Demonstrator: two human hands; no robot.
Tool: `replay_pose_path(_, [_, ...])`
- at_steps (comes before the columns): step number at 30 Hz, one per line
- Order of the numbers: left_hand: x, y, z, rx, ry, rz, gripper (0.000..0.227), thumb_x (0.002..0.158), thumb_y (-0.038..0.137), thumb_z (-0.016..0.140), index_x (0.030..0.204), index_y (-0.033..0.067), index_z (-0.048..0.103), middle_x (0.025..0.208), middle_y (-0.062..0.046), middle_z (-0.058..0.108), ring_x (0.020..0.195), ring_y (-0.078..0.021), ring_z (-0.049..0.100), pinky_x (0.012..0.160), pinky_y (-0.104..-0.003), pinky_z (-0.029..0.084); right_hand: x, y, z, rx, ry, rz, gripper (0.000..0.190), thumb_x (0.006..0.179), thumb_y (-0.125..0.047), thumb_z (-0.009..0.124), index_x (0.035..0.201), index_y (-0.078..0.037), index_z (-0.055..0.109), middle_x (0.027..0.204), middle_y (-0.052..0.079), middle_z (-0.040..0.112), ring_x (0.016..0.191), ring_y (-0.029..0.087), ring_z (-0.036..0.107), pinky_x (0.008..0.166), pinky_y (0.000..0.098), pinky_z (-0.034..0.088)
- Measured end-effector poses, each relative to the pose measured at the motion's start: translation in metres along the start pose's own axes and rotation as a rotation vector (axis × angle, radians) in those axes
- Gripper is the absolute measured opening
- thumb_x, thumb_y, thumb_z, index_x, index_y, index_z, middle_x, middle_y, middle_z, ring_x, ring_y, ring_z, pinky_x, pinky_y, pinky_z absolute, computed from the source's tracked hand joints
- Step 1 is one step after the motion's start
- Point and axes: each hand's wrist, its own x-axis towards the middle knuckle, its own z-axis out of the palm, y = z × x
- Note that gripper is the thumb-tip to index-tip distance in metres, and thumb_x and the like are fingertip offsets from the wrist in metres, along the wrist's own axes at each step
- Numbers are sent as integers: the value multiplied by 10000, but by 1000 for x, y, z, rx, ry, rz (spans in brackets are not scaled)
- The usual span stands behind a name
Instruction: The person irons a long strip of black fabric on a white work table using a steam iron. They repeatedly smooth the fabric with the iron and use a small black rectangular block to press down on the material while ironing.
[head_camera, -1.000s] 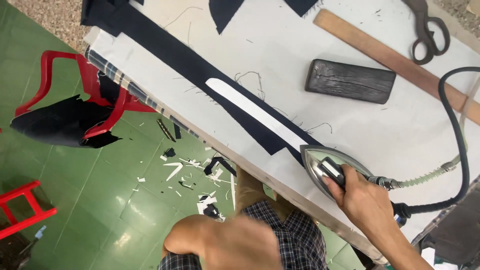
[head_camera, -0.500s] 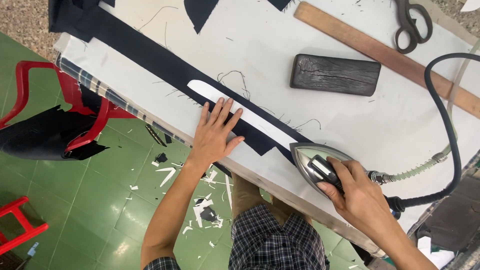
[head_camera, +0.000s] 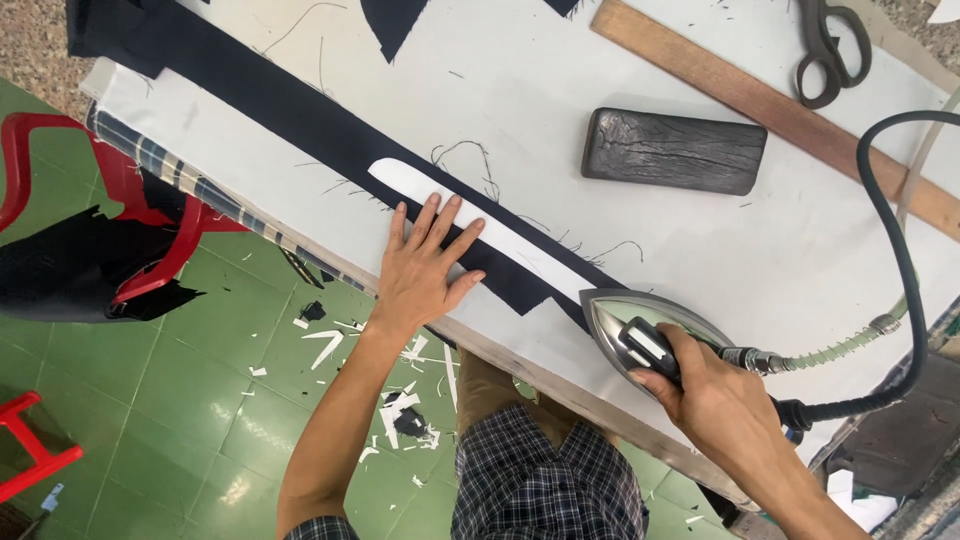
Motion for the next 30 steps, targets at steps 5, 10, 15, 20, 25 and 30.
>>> replay_pose_path(5, [2,0,2,8,-13,-8,625,1045,600,481,1570,264,437,1654,-104,327,1546,-319,254,1244,-604,181,3,1,7,-43,39,-13,666,876,-625,492,1349,-156,496,1012,67,742,674,331,745,500,454,612])
replay_pose_path(10, [2,0,2,13,11,-4,635,1039,604,529,1565,257,452,1645,-114,344,1537,-345,270,1246,-597,175,13,-10,7,-93,152,-62,633,898,-620,502,1299,-131,538,938,77,741,630,338,723,459,465,574])
replay_pose_path(15, [2,0,0,-6,3,-14,626,1033,591,549,1554,252,473,1642,-111,347,1535,-347,268,1244,-597,173,32,-28,-3,-113,76,-47,582,937,-590,488,1282,-123,520,975,87,736,670,342,733,472,469,586])
replay_pose_path(20, [0,0,8,-25,-15,-29,630,1036,588,544,1564,257,453,1652,-96,325,1542,-339,252,1252,-588,164,47,-47,-12,-154,131,-106,532,956,-565,518,1243,-118,526,889,97,725,605,348,710,430,459,558])
replay_pose_path(25, [-5,-3,29,-71,116,-75,669,966,694,474,1529,332,481,1631,-98,381,1537,-321,260,1243,-581,41,51,-54,-18,-191,99,-28,506,941,-587,550,1235,-177,587,788,8,724,719,200,776,643,346,614])
replay_pose_path(30, [-14,-23,16,-129,413,-122,618,997,524,551,1470,126,558,1582,-195,436,1492,-363,353,1232,-587,151,22,-40,-4,-249,505,-252,568,872,-494,694,1318,-148,635,1075,80,704,955,272,723,795,371,595])
